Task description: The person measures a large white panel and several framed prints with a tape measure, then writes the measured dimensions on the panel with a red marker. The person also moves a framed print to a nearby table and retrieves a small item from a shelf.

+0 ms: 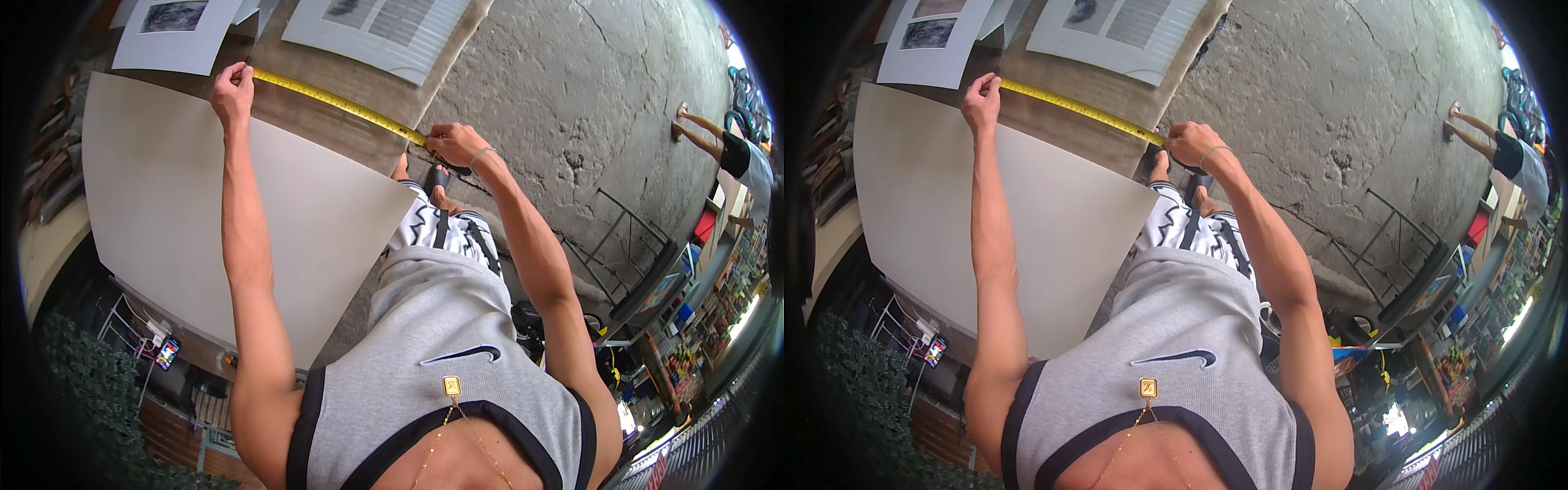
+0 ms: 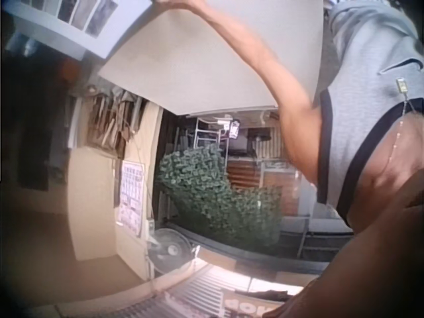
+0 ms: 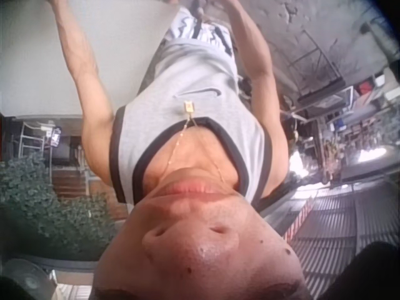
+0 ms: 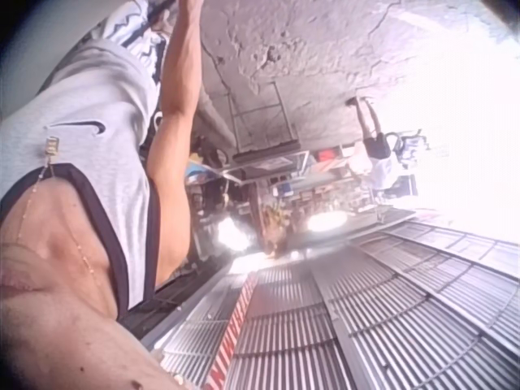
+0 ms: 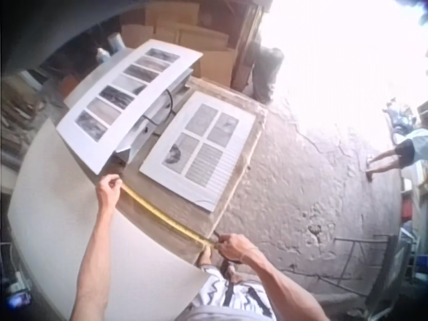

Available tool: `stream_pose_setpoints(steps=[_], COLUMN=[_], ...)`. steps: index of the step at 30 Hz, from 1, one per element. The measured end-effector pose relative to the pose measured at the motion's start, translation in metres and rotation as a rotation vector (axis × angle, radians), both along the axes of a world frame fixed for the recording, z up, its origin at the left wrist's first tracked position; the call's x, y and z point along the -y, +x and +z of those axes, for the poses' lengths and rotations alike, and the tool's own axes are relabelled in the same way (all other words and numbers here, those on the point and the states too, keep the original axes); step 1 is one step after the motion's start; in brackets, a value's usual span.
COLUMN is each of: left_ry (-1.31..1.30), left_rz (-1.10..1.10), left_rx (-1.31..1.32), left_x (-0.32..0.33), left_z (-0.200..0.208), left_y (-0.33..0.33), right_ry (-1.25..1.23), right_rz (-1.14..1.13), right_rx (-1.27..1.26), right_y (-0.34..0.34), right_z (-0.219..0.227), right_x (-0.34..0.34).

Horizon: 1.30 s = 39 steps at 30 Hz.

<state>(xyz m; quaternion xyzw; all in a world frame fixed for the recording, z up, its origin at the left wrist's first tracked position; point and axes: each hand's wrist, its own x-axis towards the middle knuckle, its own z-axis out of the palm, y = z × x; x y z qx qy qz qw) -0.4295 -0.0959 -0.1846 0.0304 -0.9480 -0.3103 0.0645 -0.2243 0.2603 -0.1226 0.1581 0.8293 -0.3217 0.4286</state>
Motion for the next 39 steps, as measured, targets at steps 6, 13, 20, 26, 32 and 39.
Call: stream_pose_setpoints(steps=[6,13,20,26,32,39], left_ry=[0.051,0.083,0.136,0.145,0.172,0.242], left_rz=[-0.001,0.003,0.033,0.061,0.070,0.057], left_rx=[-0.002,-0.044,-0.042,-0.017,-0.003,0.001], left_x=[0.001,0.002,0.006,0.003,0.003,0.001], left_z=[0.000,-0.005,-0.011,-0.008,-0.011,-0.013], left_y=[0.001,0.001,0.000,-0.001,-0.004,-0.004], right_ry=[0.025,0.082,0.075,-0.067,-0.151,-0.349], right_rz=[-0.001,-0.029,0.010,0.043,-0.035,-0.057], right_rx=[0.033,0.079,0.065,0.000,0.025,-0.026], right_y=[-0.002,-0.010,-0.013,-0.016,-0.023,-0.013], right_z=[0.005,0.018,0.012,0.001,0.009,0.010], right_x=[0.000,0.003,0.001,-0.004,-0.003,-0.015])
